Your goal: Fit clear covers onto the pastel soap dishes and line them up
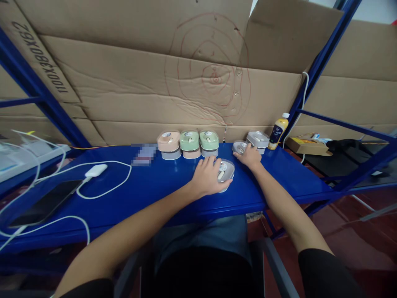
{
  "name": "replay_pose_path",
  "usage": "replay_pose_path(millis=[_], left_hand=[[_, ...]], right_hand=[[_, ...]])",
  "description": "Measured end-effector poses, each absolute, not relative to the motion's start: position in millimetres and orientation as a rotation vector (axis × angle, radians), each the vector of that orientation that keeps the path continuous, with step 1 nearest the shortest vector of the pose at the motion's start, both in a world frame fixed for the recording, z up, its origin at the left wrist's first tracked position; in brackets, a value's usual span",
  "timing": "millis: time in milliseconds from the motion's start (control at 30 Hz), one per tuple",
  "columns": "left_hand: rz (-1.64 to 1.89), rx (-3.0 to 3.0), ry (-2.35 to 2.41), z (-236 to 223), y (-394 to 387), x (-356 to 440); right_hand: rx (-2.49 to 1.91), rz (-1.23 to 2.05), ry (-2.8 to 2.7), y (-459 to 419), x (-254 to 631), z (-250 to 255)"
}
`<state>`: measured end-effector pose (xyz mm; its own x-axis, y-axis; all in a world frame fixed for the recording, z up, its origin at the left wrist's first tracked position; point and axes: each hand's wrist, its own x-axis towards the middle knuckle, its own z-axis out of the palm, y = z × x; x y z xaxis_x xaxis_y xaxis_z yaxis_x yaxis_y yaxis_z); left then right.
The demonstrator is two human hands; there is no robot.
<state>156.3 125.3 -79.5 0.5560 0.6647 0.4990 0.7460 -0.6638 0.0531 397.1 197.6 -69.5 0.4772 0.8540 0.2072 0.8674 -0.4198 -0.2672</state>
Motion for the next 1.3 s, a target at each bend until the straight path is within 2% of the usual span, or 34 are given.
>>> replay_pose_path(millis=[100,267,733,933,1067,1167,1233,1300], left_hand=[[-0.708,-2.679,-1.311,-78.9,127.2,151.8],[-0.642,-2.759,-1.413,-76.1,127.4,154.4],[-0.615,-2.776,-1.515,-74.3,125.9,156.3],[-0.448,-2.797,-1.601,-65.2,124.7,149.1],[-0.399,-2.977,-1.547,-62.2,142.4,119.2],[-0.571,-3.252,-1.192,-72.4,164.4,93.1],[-0.776,-3.292,-1.163,-82.4,176.8,82.4],[-0.912,-3.301,-1.231,-90.9,184.7,78.6]], right_hand=[[-2.386,-0.083,-1.451,191.5,395.7,-63.5],[-2.32,-0.35,-1.542,182.2,393.9,-54.5],[-2.314,-0.298,-1.717,214.6,415.0,-72.5],[-2.267,-0.285,-1.692,213.6,412.3,-67.7],[-1.902,-0.142,-1.778,205.5,404.1,-67.3],[-1.32,0.146,-2.026,197.3,385.4,-73.1],[-1.024,0.288,-2.197,190.6,368.2,-78.3],[-0.912,0.335,-2.346,183.5,351.7,-82.9]])
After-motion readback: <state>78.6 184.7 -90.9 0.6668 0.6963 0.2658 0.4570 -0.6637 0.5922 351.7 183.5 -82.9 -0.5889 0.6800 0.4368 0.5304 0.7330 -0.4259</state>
